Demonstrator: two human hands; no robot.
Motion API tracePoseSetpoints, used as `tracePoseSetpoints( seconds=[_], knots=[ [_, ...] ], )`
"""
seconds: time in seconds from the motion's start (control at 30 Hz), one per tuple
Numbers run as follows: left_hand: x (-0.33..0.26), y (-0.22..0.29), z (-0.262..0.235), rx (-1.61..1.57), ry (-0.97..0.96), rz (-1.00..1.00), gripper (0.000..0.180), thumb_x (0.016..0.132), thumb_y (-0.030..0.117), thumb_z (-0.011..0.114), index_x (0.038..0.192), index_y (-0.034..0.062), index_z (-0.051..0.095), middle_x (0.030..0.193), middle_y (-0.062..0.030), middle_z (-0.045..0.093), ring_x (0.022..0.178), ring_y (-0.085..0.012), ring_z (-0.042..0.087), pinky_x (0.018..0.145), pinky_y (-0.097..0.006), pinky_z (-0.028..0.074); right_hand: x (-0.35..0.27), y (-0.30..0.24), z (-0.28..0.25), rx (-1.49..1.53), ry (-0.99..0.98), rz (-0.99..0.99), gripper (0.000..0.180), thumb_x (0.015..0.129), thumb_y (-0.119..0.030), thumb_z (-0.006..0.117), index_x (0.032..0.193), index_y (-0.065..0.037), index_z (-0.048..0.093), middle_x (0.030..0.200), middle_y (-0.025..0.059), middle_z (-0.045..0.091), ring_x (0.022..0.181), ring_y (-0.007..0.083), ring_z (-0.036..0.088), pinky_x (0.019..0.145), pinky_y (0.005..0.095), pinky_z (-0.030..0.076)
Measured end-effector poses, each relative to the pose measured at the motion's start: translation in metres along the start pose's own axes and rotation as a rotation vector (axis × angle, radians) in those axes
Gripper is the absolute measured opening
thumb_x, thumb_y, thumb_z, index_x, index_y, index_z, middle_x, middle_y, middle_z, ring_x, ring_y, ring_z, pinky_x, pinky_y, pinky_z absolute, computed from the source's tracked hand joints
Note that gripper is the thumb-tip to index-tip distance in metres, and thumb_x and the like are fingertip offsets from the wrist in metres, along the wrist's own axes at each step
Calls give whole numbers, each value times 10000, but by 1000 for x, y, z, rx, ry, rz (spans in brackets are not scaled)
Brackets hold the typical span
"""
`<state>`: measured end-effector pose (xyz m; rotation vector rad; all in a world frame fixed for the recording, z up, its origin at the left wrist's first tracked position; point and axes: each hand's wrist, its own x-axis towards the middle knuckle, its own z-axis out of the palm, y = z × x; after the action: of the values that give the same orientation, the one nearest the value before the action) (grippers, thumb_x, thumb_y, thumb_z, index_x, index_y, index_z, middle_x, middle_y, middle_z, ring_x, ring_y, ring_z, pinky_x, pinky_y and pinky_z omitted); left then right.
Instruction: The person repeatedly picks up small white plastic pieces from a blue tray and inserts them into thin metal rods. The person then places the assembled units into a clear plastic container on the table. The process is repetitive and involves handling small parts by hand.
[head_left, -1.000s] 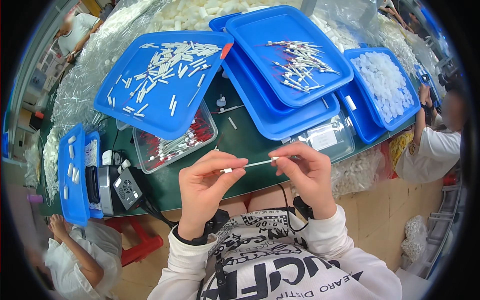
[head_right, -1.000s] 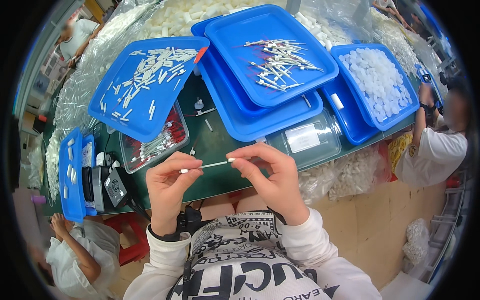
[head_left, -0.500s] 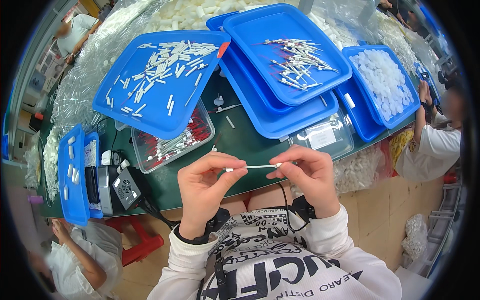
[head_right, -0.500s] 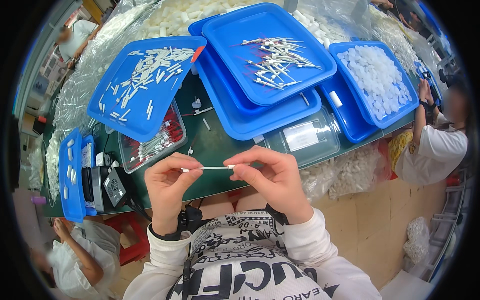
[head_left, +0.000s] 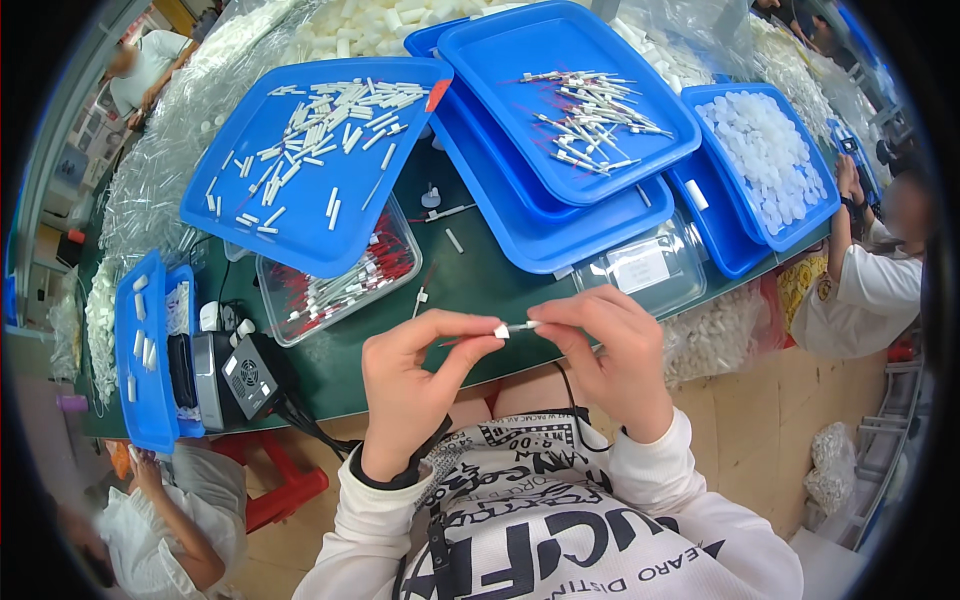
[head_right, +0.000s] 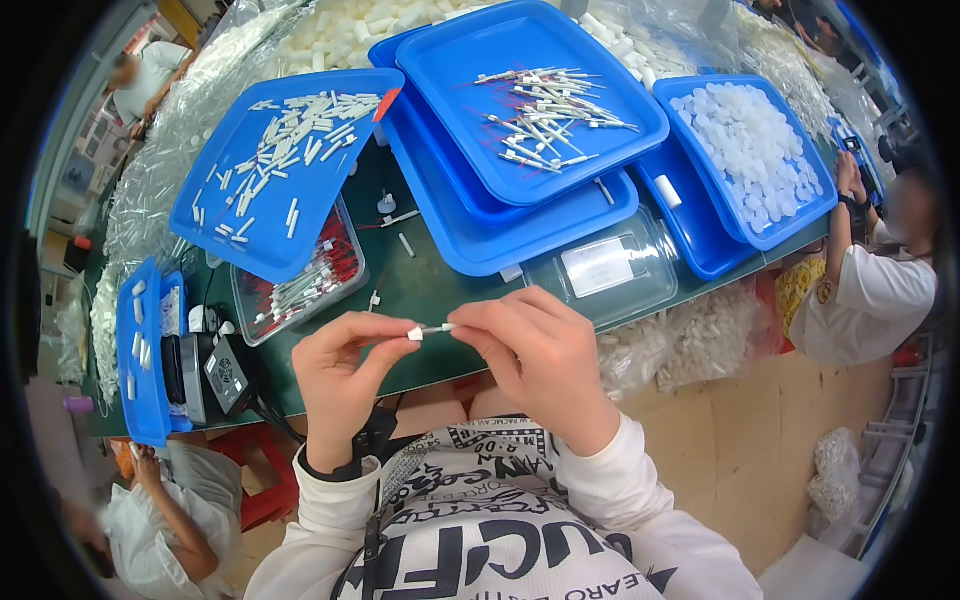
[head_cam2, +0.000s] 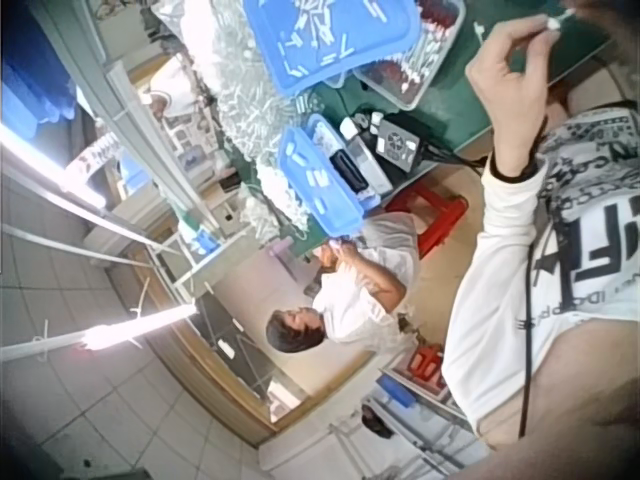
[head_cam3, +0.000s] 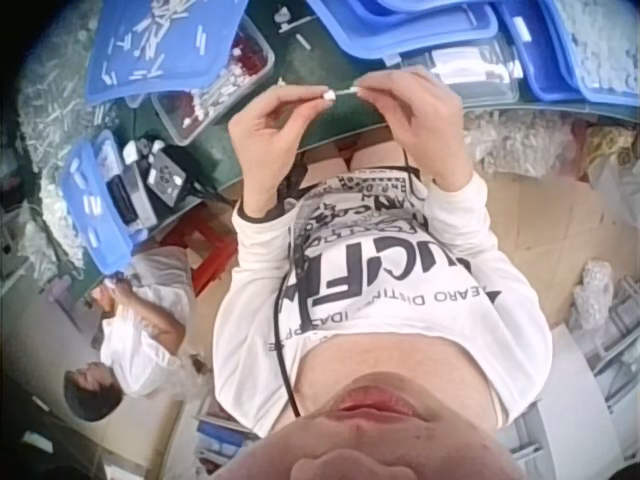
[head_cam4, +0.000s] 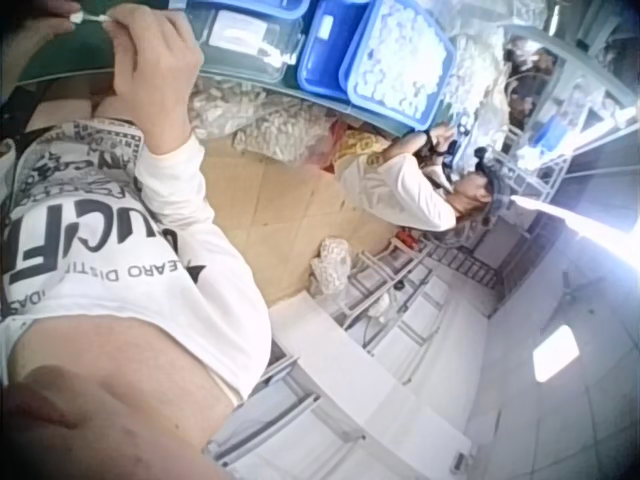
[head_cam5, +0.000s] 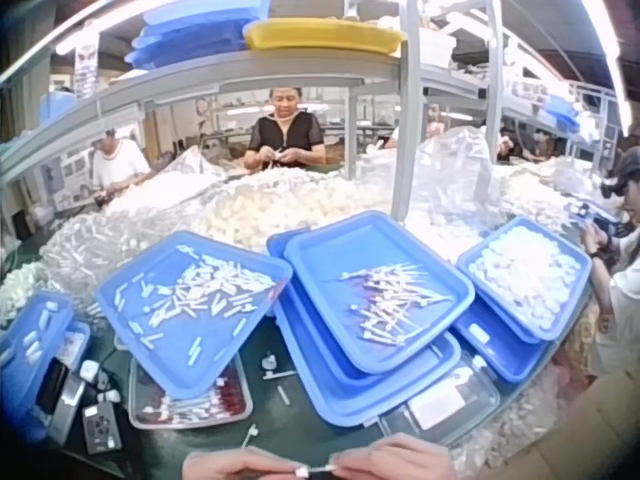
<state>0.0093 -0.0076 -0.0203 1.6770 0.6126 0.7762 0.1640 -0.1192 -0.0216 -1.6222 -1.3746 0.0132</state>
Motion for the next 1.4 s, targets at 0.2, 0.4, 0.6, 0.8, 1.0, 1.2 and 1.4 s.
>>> tracePoseSetpoints(
  seconds=[0.2, 0.4, 0.6, 0.8, 1.0, 1.2, 1.4],
  knots=[
    [1, 5, -3, 66, -41, 113, 105, 761, -32, 728, 857, 11, 728, 821, -87, 723, 734, -161, 689, 659, -249, 518, 2, -8, 0, 82, -22, -25, 157, 707, 19, 748, 845, -41, 702, 796, 61, 703, 648, 194, 624, 567, 282, 486],
    [4, 6, -6, 111, -85, 259, 130, 736, -57, 727, 846, 14, 722, 791, -91, 712, 713, -191, 682, 636, -265, 517, 4, -7, -4, 263, -124, 69, 285, 726, -37, 778, 999, -30, 697, 814, 75, 717, 683, 162, 647, 633, 267, 508],
    [4, 2, -19, 67, -24, 254, 158, 722, -66, 732, 856, 17, 723, 788, -93, 710, 704, -192, 678, 627, -266, 514, 13, -1, -26, 471, -241, 223, 528, 757, -62, 758, 1247, -48, 562, 880, 88, 711, 773, 150, 675, 688, 275, 525],
    [10, 2, -10, 93, -119, 239, 156, 730, -18, 749, 880, 13, 715, 830, -102, 708, 742, -201, 673, 666, -277, 511, 19, -5, -15, 344, -383, 264, 143, 829, -99, 702, 943, -16, 678, 815, 101, 687, 715, 193, 667, 651, 291, 502],
    [19, -6, -49, 702, 276, 178, 94, 738, 58, 747, 804, 37, 683, 802, -96, 662, 745, -279, 615, 665, -358, 475, 65, 26, -29, -29, -115, 232, 129, 856, -143, 676, 879, -17, 681, 746, 74, 669, 662, 135, 614, 618, 282, 470],
    [24, -13, -86, 1081, 317, 59, 100, 744, 131, 740, 813, 64, 712, 784, -55, 654, 763, -263, 573, 718, -382, 413, 121, 99, -37, -440, -146, 181, 205, 790, -213, 717, 893, -38, 689, 818, 111, 639, 746, 258, 615, 680, 356, 483],
    [30, -31, -77, 1115, 275, 146, 100, 741, 88, 729, 836, 60, 722, 824, -57, 675, 786, -272, 587, 709, -386, 427, 155, 68, -11, -528, -153, -16, 261, 777, -215, 717, 968, -48, 656, 887, 152, 620, 833, 344, 623, 757, 427, 499]
  ],
)
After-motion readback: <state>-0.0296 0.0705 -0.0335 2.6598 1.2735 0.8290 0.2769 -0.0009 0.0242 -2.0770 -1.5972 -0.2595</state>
